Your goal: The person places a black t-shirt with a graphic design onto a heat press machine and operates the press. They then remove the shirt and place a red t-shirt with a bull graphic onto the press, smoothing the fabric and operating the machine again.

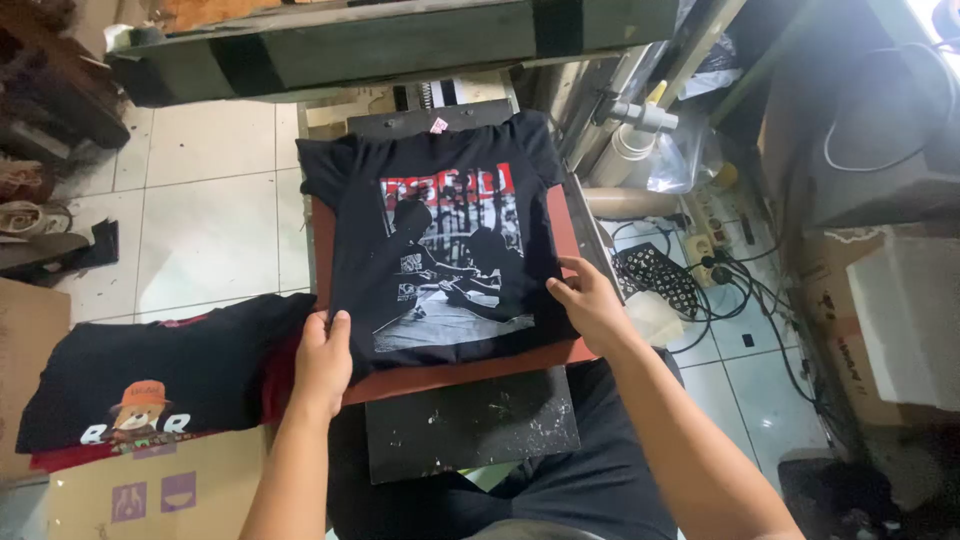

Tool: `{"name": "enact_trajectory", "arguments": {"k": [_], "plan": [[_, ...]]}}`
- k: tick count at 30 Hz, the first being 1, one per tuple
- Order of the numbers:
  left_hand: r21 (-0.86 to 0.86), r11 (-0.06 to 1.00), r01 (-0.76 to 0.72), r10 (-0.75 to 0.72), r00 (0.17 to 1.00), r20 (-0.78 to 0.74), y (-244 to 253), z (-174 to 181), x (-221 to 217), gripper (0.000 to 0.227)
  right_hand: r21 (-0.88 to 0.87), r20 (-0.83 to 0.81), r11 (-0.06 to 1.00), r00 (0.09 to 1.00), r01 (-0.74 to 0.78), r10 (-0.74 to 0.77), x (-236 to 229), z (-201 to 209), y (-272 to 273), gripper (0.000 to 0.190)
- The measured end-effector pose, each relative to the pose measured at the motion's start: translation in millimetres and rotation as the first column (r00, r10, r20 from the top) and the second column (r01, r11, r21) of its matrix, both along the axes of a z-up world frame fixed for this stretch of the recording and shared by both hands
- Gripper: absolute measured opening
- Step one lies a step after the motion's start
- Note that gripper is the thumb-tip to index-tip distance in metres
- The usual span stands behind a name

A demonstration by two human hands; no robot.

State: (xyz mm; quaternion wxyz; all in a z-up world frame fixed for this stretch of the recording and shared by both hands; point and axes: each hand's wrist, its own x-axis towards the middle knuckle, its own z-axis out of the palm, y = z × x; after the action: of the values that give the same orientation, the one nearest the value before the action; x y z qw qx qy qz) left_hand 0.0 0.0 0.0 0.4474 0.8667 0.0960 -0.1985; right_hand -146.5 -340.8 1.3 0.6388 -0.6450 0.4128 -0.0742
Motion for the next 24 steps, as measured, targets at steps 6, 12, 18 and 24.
{"name": "enact_trajectory", "arguments": {"k": [6,12,18,24], "plan": [[0.129,0.985,0.118,-0.112,0.992,-0.056,2,24,-25,0.052,-0.133,-0.050,0.989,0.997,-0.067,0.061,-12,-9,3,0.046],[0.143,0.982,0.124,-0.122,0.992,-0.023,10,36,-36,0.047,-0.234,-0.068,0.972,0.998,-0.007,-0.009,-27,-23,-12,0.040],[0.184,0.966,0.182,-0.169,0.982,-0.085,0,54,-46,0.057,-0.188,-0.111,0.961,0.977,-0.202,0.183,-34,15,4,0.066],[0.273,0.929,0.248,-0.239,0.969,-0.068,6,54,-58,0.054,-0.394,-0.444,0.833,0.874,-0.388,0.197,-44,-14,-11,0.068]]}}
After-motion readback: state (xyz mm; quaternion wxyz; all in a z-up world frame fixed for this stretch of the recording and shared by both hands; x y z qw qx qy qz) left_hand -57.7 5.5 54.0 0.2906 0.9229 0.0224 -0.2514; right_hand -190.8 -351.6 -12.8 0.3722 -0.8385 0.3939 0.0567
